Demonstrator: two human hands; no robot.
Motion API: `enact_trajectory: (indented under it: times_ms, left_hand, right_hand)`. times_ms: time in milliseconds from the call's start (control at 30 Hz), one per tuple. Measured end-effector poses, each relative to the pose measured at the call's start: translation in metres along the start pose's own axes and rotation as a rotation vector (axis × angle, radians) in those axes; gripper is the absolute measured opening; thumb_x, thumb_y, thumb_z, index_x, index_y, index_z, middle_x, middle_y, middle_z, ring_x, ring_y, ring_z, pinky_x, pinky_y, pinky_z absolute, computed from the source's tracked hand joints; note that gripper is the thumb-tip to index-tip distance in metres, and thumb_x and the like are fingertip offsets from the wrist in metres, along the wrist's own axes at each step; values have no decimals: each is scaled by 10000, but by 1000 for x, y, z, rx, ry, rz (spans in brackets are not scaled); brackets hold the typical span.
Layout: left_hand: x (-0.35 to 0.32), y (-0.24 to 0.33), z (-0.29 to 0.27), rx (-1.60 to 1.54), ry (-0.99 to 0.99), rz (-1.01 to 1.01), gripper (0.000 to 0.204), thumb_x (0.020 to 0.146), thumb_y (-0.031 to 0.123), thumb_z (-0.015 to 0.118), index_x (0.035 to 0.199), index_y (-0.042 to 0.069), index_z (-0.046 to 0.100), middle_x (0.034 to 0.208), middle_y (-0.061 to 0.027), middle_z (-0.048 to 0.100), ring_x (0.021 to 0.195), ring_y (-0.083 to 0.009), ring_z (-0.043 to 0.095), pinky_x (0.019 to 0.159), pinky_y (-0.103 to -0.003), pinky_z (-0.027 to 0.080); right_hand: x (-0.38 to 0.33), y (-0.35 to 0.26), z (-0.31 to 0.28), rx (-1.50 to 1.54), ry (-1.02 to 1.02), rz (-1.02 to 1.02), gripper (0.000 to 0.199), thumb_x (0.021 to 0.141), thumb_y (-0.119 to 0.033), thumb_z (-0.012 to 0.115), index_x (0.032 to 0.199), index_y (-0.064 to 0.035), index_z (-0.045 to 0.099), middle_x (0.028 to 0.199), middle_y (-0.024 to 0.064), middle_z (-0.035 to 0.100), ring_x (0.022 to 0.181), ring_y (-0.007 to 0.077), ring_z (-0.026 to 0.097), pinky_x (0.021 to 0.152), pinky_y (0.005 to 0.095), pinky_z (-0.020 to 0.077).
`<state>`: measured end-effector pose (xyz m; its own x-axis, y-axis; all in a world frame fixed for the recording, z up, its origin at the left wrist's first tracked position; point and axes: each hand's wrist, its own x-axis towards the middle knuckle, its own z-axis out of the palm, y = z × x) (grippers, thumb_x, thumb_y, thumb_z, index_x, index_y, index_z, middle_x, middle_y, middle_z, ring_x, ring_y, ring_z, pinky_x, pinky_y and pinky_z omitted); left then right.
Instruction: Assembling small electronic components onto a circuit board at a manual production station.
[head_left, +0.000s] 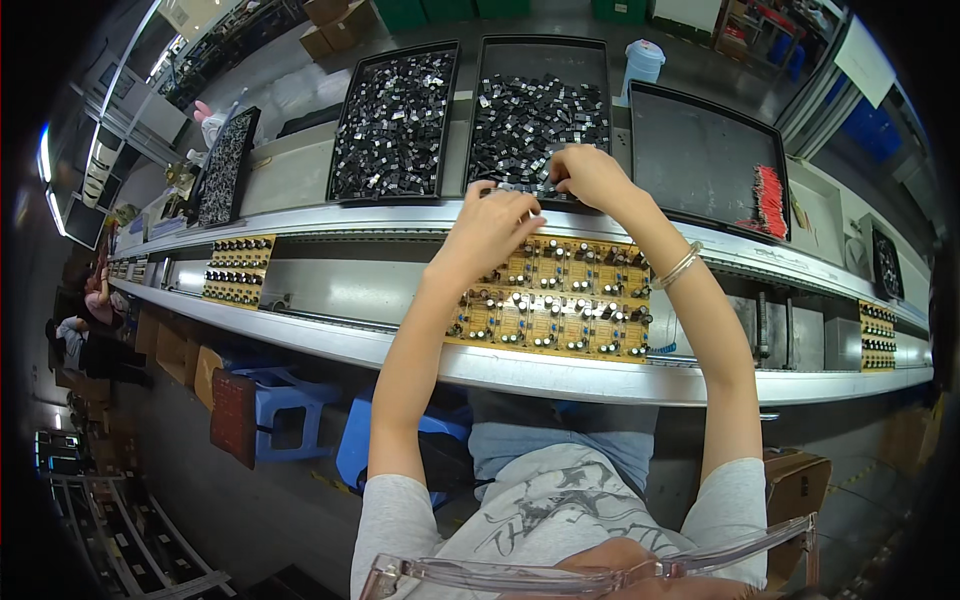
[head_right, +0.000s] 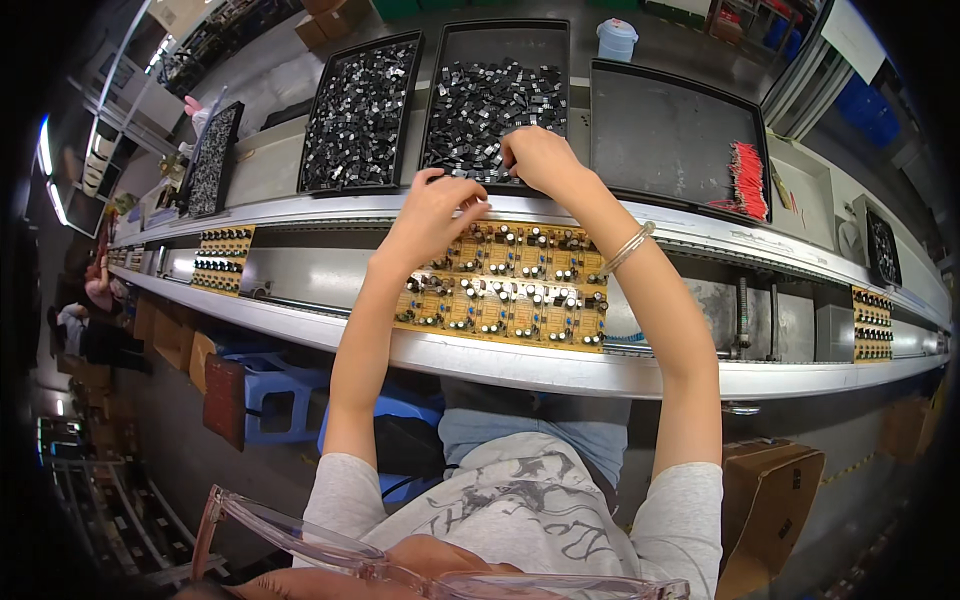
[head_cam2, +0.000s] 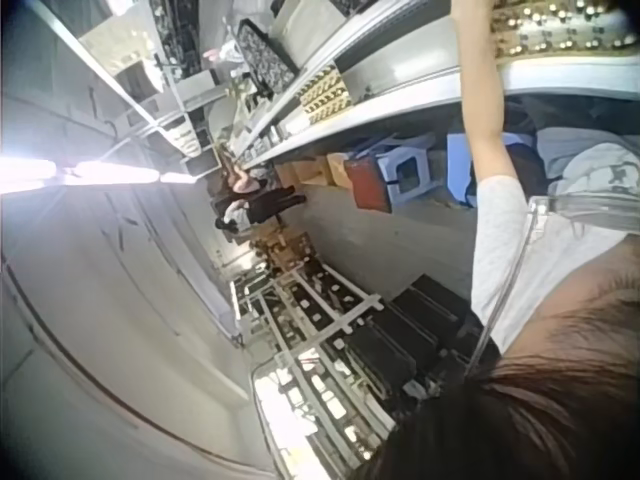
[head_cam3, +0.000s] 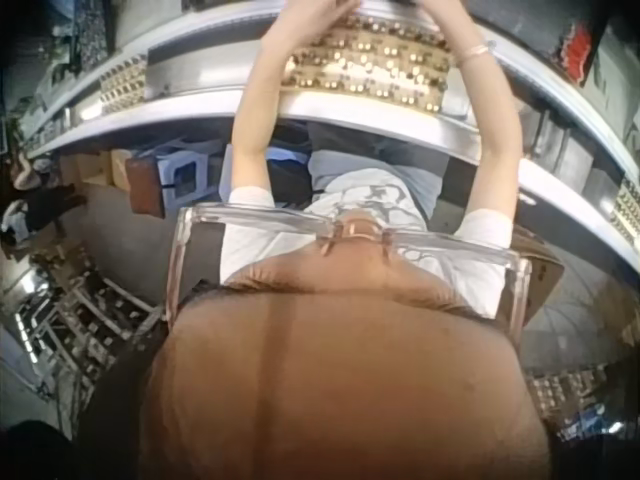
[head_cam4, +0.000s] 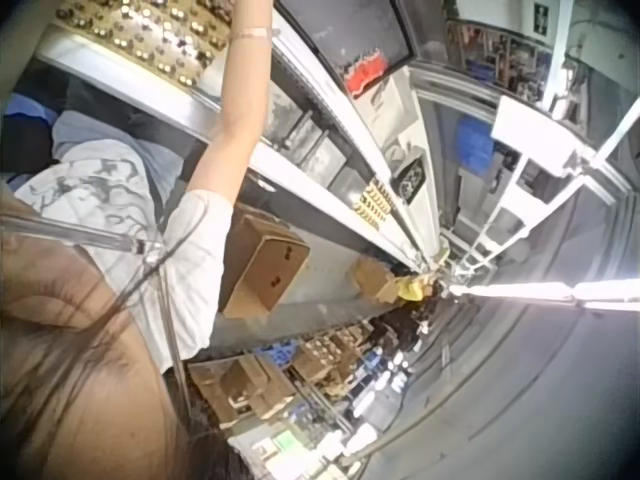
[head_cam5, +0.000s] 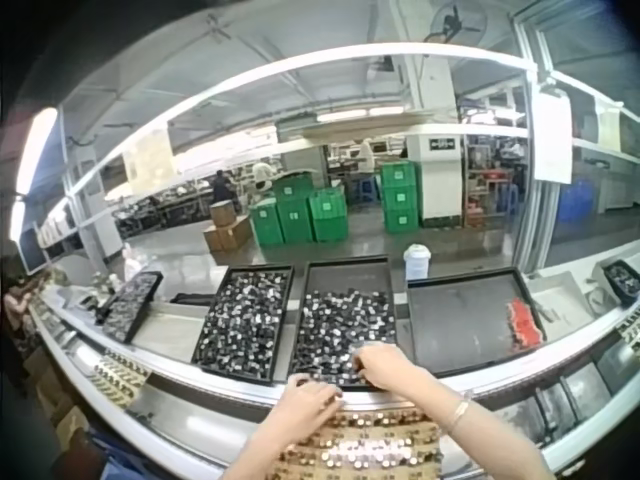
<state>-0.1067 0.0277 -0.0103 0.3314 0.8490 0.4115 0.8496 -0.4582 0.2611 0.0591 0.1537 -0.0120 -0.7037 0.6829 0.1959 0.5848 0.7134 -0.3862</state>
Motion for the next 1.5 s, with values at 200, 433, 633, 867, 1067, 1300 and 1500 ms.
enact_trajectory:
  times_ms: [200, 433, 633, 867, 1067, 1300, 1500]
  left_hand:
    - [3, -15, 0, 19, 198, -17, 70, 873, 121, 577, 916, 83, 617, 804, -24, 613, 755, -188, 586, 872, -346, 374]
    - [31, -28, 18, 114, 135, 21, 108, 816, 118, 627, 916, 103, 661, 875, -21, 570, 871, -202, 558, 801, -347, 388]
    - [53, -35, 14, 180, -121, 10, 83, 756, 131, 683, 838, 113, 683, 895, -21, 569, 947, -212, 530, 832, -363, 380]
    - [52, -30, 12, 146, -102, 14, 77, 778, 108, 652, 845, 96, 617, 880, -35, 576, 919, -221, 541, 870, -366, 370]
    - [36, -11, 1, -61, 45, -17, 74, 857, 75, 575, 926, 67, 550, 859, -44, 623, 829, -223, 587, 928, -395, 356]
    - [5, 18, -6, -446, -10, -141, 179, 838, 38, 608, 1011, 12, 572, 852, -97, 639, 818, -227, 625, 754, -327, 484]
    - [1, 14, -10, -387, -113, -53, 116, 784, 90, 669, 876, 32, 629, 840, -59, 645, 777, -213, 614, 755, -313, 447]
  right_hand:
    - [-1, 2, 8, -29, 74, -114, 69, 713, -31, 664, 746, -18, 605, 821, 121, 646, 807, 284, 630, 725, 400, 497]
    - [-22, -7, -15, 66, 138, -74, 91, 763, -66, 638, 823, -35, 578, 789, 108, 647, 775, 280, 634, 675, 386, 492]
    - [-79, -18, -37, 288, 212, -50, 140, 811, -101, 647, 873, -17, 554, 796, 99, 641, 736, 225, 631, 658, 327, 478]
    - [-119, -29, -45, 483, 194, -28, 114, 805, -85, 651, 872, -14, 591, 767, 70, 627, 716, 181, 624, 656, 303, 483]
    - [-131, -40, -35, 446, 19, -105, 114, 768, -112, 680, 804, -13, 636, 752, 89, 610, 684, 220, 602, 646, 327, 483]
    - [-140, -52, -17, 259, -143, -106, 111, 718, -100, 708, 781, -28, 651, 762, 85, 621, 675, 244, 622, 638, 333, 490]
    - [-140, -55, -7, 177, -119, -101, 93, 722, -98, 700, 769, -39, 646, 779, 83, 604, 676, 259, 617, 623, 356, 491]
